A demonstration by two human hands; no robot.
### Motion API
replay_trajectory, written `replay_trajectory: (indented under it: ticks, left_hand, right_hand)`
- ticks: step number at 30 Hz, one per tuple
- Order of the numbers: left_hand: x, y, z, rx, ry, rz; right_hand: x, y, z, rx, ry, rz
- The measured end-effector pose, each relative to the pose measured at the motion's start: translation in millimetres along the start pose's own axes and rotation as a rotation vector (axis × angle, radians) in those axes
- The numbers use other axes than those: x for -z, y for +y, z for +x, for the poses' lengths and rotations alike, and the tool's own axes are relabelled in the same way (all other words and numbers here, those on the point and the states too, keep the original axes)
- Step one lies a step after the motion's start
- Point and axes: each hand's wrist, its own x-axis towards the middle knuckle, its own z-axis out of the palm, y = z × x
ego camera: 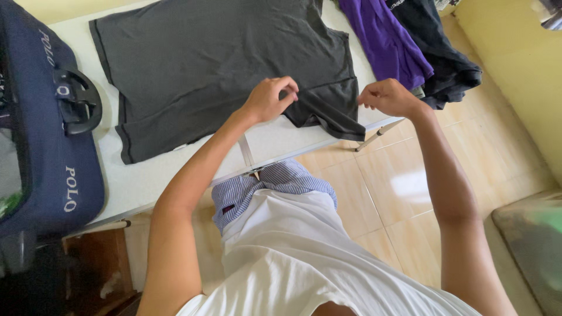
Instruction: The person moves a grey t-shirt in a blue bag and then folds a black t-shirt on a white table by spreading it out and smoothing it with their hands.
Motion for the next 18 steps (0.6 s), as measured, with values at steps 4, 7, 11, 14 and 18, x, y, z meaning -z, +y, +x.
replay_trajectory:
  ticks: [4,7,11,14,18]
  left_hand:
    - [-1.7,-38.1,54.6,0.007,0.12,0.097]
    - [-5.1,-71.4,99.4,0.002,0.15,0.196]
    - [-18.7,-110.8,155.1,-0.031,0.144,0.354]
    - [-35.3,-133.3,190.7,-0.014,0.101,0.468]
    - [-52.6,-153.6,223.2,-0.049,0.023,0.564]
  right_hand:
    - [-11.7,11.8,38.2,0.17,0.363,-0.066]
    - [-12.6,13.9,63.4,0.251,0.473,-0.083]
    - [-18.2,15.2,93.8,0.31,0.538,-0.24]
    - [-20.5,16.4,117.2,0.379,0.544,-0.264]
    - [-18.6,17.7,134.0,0.401,0.488,-0.317]
